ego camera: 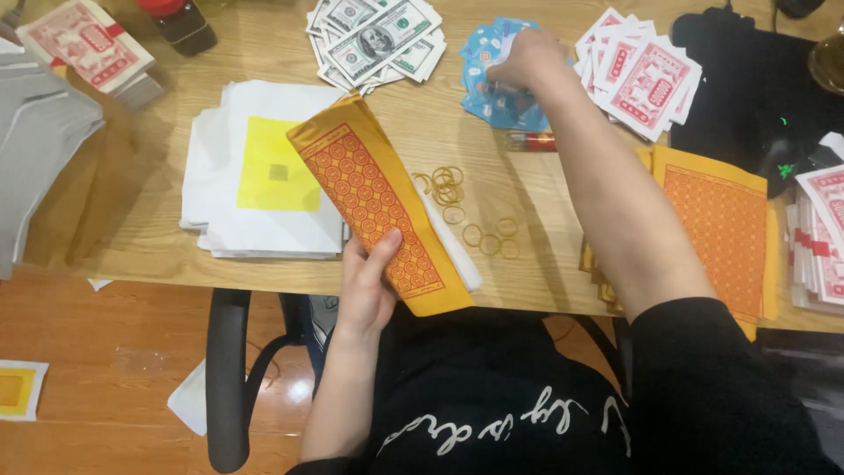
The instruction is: The person counts and stacks red and blue paper money, then places them into yellow envelopes. They repeat this process, adding different denominations of paper money into the envelopes and stacking the completed packs.
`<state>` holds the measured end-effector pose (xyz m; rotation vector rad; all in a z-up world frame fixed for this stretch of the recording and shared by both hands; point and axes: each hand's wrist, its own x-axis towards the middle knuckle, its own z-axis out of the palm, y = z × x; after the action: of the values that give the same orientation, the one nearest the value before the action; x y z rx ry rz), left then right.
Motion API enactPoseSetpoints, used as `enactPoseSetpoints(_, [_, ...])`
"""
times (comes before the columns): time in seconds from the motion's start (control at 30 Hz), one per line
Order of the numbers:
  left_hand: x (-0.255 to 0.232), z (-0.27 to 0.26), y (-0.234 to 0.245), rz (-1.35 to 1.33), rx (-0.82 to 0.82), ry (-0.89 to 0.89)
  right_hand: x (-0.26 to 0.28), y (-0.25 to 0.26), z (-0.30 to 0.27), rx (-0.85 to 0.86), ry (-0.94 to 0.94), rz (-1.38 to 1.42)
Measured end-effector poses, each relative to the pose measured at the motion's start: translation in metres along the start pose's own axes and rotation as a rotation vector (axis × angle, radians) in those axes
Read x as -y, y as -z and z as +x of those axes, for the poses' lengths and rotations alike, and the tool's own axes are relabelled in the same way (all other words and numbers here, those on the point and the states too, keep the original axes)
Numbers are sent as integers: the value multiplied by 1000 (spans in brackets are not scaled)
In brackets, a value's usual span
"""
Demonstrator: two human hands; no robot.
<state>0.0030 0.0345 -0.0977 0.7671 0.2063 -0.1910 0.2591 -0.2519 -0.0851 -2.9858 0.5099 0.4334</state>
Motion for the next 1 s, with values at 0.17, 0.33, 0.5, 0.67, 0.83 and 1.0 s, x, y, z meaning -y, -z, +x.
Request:
enactPoseSetpoints(0.17, [2, 5, 8, -39, 24, 32, 15, 14, -6, 105, -99, -72])
enactPoseSetpoints(0.33, [1, 5, 11, -39, -9, 38, -1, -5, 8, 6, -39, -93])
enactPoseSetpoints(0.5, [2, 4, 6, -25, -13, 70, -7, 16, -8, 63, -48, 33])
enactPoseSetpoints(0.67, [6, 3, 5, -28, 48, 70, -2, 37, -38, 115, -82, 157])
enactPoseSetpoints(0.83, [6, 3, 1, -17, 41, 66, -5, 46, -47, 145, -160, 318])
enactPoseSetpoints(1.0, [6, 6, -1, 5, 18, 90, -20, 8, 2, -102, -24, 80])
